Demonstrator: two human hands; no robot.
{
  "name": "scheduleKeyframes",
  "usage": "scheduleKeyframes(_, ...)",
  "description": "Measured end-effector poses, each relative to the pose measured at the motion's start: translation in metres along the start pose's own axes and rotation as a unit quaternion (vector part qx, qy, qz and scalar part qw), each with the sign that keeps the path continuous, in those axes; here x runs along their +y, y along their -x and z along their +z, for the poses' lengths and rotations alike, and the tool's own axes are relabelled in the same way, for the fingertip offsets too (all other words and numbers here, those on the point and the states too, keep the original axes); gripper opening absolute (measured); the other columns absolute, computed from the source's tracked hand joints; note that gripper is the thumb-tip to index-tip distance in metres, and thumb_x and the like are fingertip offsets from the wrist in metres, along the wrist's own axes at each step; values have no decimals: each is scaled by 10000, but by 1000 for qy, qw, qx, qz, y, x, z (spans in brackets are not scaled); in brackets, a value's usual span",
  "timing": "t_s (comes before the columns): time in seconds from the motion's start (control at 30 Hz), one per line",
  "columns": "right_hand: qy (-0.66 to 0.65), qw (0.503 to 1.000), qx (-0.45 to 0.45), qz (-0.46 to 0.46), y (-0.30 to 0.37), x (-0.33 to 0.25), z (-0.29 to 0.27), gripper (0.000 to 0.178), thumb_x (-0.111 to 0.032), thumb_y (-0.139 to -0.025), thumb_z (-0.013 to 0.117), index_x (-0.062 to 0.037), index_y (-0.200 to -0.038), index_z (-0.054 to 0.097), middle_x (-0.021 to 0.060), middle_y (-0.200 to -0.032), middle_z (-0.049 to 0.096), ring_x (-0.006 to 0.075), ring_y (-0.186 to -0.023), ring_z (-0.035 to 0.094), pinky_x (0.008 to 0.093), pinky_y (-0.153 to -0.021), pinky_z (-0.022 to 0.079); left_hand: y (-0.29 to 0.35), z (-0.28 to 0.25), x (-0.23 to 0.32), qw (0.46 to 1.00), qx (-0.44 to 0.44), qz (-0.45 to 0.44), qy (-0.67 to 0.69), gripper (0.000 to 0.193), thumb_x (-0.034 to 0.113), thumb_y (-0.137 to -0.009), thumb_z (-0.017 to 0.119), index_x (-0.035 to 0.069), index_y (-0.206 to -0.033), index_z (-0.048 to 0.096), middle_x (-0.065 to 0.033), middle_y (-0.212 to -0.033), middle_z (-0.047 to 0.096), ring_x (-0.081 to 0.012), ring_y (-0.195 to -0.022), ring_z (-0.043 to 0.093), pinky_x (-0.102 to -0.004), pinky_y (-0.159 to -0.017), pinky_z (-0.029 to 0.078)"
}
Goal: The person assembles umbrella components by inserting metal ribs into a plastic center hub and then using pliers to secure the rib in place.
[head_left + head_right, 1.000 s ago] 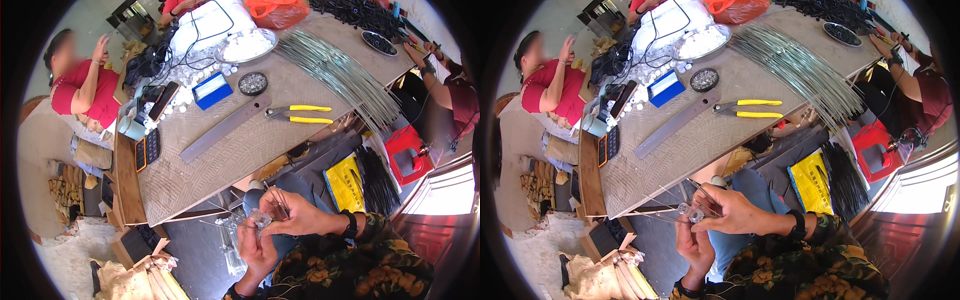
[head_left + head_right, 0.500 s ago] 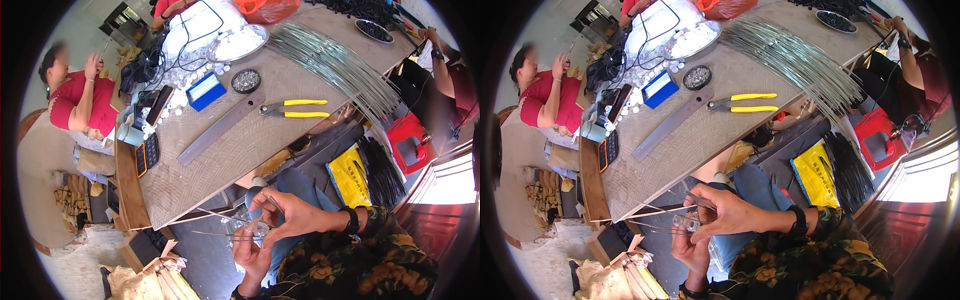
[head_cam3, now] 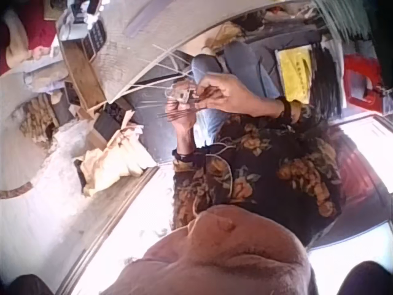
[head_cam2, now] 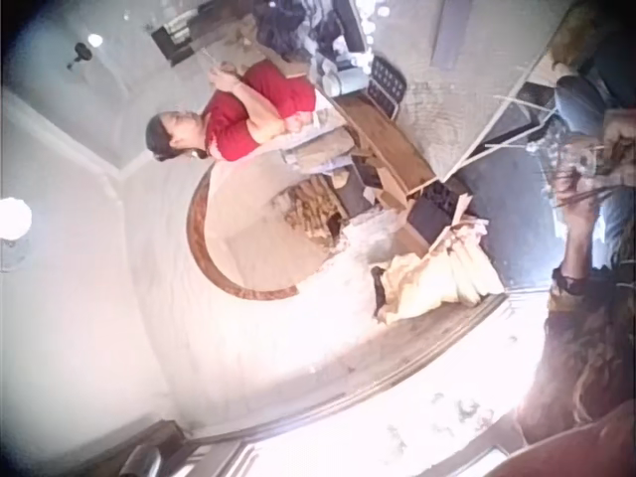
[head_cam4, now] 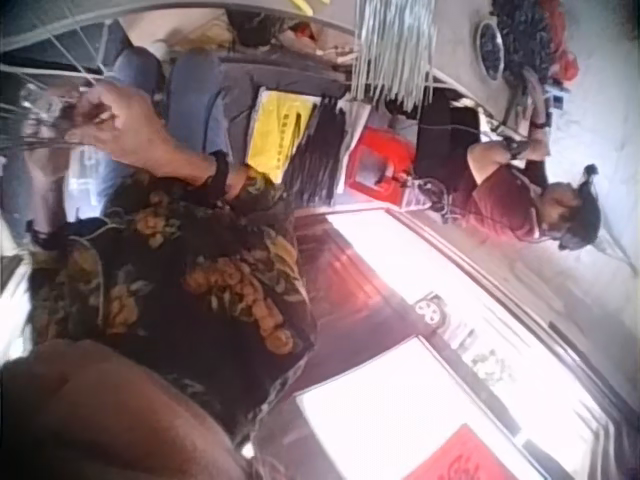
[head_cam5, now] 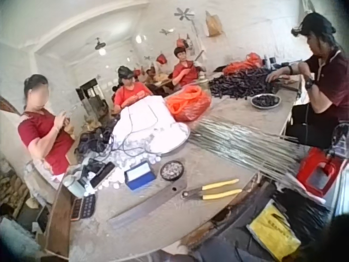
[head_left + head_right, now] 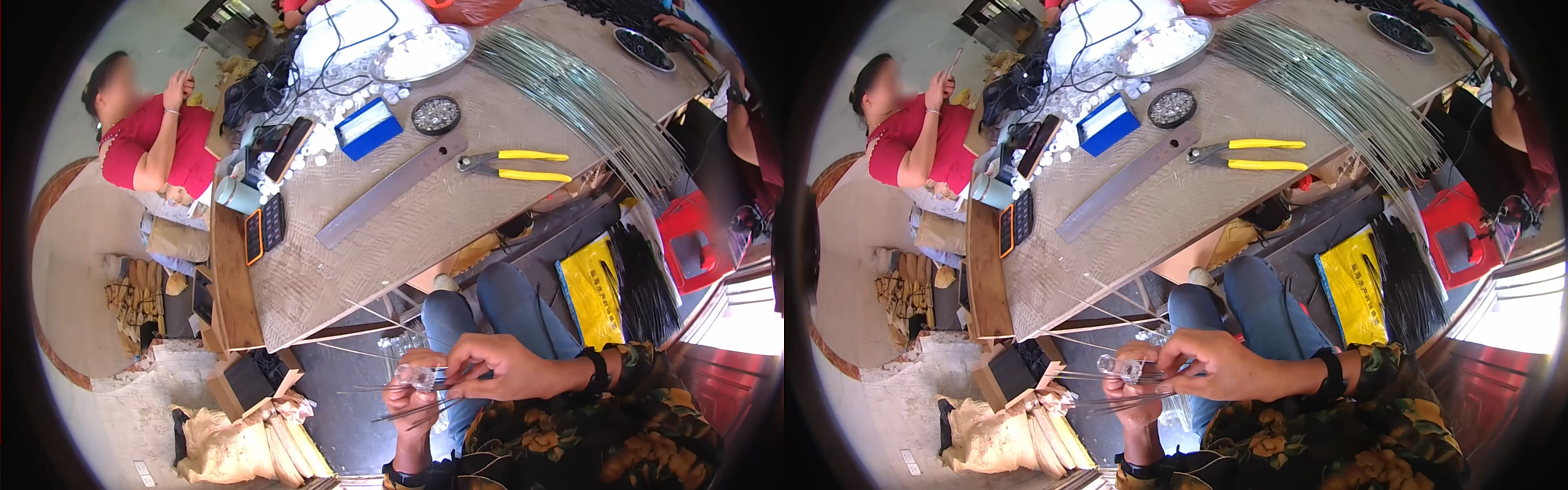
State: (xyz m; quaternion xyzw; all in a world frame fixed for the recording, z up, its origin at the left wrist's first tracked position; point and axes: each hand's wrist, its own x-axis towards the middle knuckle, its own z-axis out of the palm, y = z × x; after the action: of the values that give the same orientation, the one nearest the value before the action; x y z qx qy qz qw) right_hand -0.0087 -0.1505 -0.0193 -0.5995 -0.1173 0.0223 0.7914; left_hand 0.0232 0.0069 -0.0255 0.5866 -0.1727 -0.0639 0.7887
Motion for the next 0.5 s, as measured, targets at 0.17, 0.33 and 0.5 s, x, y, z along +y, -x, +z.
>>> scheduleKeyframes(0.17, 130, 982, 14, -138, 2, 10, 4, 189, -42, -720, 645, -9, -876, 543, 87, -802, 541, 223, -708, 567, 301, -580, 451, 5, 4, 5, 997, 21, 0, -69, 441, 375, -723, 671, -30, -846, 549, -111, -832, 535, -203, -812, 518, -325, -720, 434)
scheduleKeyframes(0.33, 168, 980, 19, -102, 2, 6, 11, 178, -64, -722, 619, -25, -795, 461, 83, -741, 478, 242, -614, 525, 324, -520, 420, 10, 21, 9, 989, 93, 37, -105, 449, 394, -754, 641, -26, -845, 511, -93, -820, 502, -171, -798, 509, -292, -709, 439)
scheduleKeyframes(0.5, 209, 969, -4, -131, -6, 8, 7, 187, -80, -723, 610, -41, -780, 436, 91, -734, 461, 278, -562, 495, 342, -479, 386, 13, 6, 9, 987, 88, 29, -135, 420, 389, -760, 625, -24, -783, 552, -118, -775, 554, -199, -755, 540, -296, -675, 433)
